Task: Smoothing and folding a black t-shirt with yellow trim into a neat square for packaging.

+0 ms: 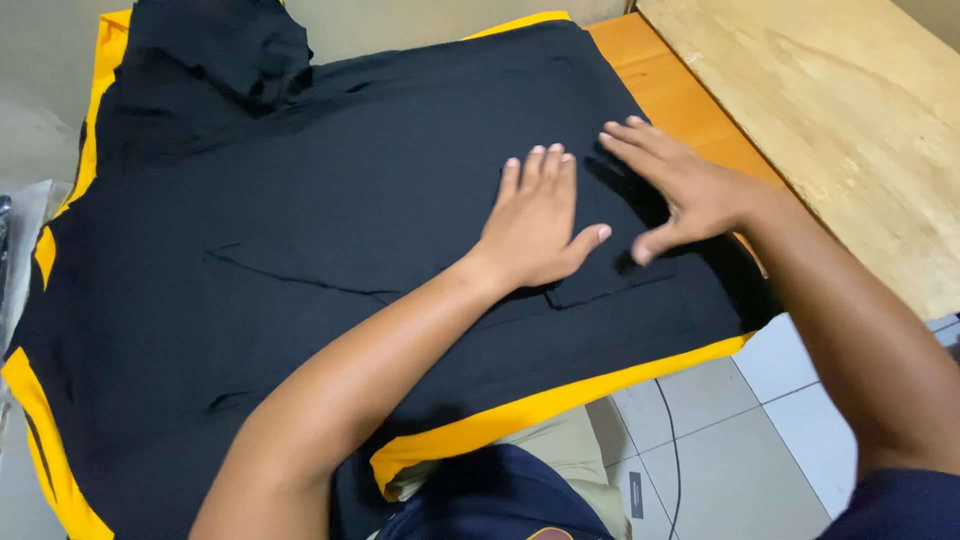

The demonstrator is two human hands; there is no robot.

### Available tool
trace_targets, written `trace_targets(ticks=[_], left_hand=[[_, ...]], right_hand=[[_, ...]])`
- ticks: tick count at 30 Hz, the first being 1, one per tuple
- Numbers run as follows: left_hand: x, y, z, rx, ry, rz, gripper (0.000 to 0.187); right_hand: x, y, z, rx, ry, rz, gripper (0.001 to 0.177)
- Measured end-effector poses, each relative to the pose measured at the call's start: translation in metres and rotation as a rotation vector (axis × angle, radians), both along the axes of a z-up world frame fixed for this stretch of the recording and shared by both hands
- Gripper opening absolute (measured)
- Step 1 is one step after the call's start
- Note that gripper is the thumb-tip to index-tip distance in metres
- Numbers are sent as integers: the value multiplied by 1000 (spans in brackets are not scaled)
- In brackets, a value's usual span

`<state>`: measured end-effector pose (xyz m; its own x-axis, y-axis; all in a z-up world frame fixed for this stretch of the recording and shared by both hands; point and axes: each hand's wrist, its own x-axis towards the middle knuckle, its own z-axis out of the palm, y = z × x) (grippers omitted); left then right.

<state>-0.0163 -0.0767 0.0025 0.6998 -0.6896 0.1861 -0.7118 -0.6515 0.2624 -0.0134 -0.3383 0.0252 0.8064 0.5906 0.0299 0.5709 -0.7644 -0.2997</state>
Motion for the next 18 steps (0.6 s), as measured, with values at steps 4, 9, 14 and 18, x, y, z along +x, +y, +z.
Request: trace_targets(ticks=[4, 9, 14, 18], left_hand=[[12, -27, -25, -5, 25, 23, 89], [13, -2, -26, 141, 98, 134, 122], [10, 27, -13, 168, 136, 120, 135], [8, 38, -13, 228, 167, 124, 144]], right_hand=[[11, 17, -29, 106, -52, 132, 99], [-4, 25, -33, -220, -104, 59, 144], [-15, 10, -35, -225, -130, -8, 160], [-31, 2, -27, -205, -87, -38, 169]])
